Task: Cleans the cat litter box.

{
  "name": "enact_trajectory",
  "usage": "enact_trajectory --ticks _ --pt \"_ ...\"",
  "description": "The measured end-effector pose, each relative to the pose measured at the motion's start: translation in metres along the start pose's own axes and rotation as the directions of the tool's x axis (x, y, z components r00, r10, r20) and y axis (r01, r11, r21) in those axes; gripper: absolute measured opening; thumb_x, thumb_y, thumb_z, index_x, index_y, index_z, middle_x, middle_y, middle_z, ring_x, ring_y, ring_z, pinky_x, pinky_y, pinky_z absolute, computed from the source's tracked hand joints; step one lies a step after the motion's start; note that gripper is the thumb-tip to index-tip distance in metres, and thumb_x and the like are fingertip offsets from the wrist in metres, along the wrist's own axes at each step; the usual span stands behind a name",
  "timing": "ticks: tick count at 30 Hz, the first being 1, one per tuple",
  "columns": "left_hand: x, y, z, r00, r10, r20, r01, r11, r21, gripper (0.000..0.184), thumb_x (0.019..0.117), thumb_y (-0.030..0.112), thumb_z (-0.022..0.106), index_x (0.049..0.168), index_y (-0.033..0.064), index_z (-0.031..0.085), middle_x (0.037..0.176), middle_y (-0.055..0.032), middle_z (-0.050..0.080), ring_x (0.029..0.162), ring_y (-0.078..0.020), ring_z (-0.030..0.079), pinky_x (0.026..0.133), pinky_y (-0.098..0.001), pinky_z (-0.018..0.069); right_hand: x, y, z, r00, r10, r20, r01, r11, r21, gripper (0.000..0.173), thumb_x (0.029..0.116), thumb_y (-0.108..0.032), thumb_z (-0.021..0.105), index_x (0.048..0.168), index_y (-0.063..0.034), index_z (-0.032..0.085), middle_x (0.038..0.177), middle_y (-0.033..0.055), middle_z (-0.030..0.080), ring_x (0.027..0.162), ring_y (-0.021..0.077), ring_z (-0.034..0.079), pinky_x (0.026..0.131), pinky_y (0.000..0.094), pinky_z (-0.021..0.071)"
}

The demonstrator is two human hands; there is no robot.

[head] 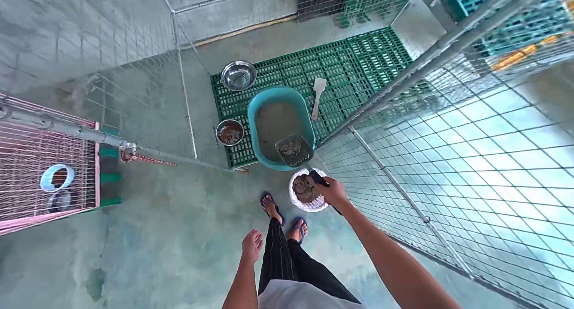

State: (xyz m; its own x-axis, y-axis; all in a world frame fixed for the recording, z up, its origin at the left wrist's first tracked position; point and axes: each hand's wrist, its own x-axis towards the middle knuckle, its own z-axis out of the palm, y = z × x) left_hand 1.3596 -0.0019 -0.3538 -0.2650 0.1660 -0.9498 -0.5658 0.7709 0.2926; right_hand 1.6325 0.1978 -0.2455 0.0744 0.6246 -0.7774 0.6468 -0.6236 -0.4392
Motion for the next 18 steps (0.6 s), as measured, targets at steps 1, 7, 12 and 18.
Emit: enact_trajectory --ticks 1,7,12,18 --pt "0.0 0.0 0.002 1.0 0.002 0.0 -0.002 1.0 0.007 0.04 0.1088 0.011 0.044 0.146 -0.0043 0.042 0.138 -0.0257 0.052 0.111 -0.0268 0.057 0.094 -0.0371 0.0481 -0.008 0.008 -0.004 1.0 0.011 0.001 -0.011 1.0 -0.007 0.045 0.1028 -0.029 0.064 0.141 -0.0065 0.059 0.11 0.0239 0.07 0.085 0.0344 0.07 0.081 0.0524 0.0573" --pt "0.0 0.001 0.019 1.0 -0.007 0.009 0.007 0.999 0.047 0.038 0.1081 0.009 0.044 0.143 -0.0054 0.043 0.129 -0.0231 0.055 0.099 -0.0211 0.057 0.087 -0.0312 0.0485 -0.063 0.078 -0.017 0.998 0.05 -0.033 -0.049 0.999 0.017 0.041 0.102 -0.025 0.066 0.137 -0.0024 0.061 0.101 0.0242 0.07 0.08 0.035 0.069 0.077 0.0537 0.0564" --pt "0.006 0.008 0.038 1.0 -0.014 0.026 0.012 0.997 0.075 0.035 0.108 0.009 0.044 0.139 -0.0053 0.046 0.122 -0.0208 0.057 0.095 -0.0199 0.058 0.083 -0.0302 0.0492 -0.081 0.123 -0.012 0.986 0.163 -0.021 -0.163 0.987 0.008 0.043 0.102 -0.025 0.067 0.138 -0.0026 0.061 0.1 0.0241 0.071 0.078 0.0353 0.07 0.077 0.0537 0.0569" --pt "0.001 0.041 0.08 0.998 0.015 0.067 -0.017 1.0 0.026 0.031 0.1085 0.012 0.044 0.134 -0.0058 0.048 0.113 -0.0171 0.059 0.09 -0.0159 0.059 0.08 -0.0279 0.0505 -0.045 0.169 0.004 0.877 0.471 0.097 -0.462 0.881 -0.105 0.04 0.1034 -0.029 0.062 0.127 0.0041 0.062 0.104 0.0235 0.067 0.084 0.032 0.068 0.079 0.0493 0.0568"
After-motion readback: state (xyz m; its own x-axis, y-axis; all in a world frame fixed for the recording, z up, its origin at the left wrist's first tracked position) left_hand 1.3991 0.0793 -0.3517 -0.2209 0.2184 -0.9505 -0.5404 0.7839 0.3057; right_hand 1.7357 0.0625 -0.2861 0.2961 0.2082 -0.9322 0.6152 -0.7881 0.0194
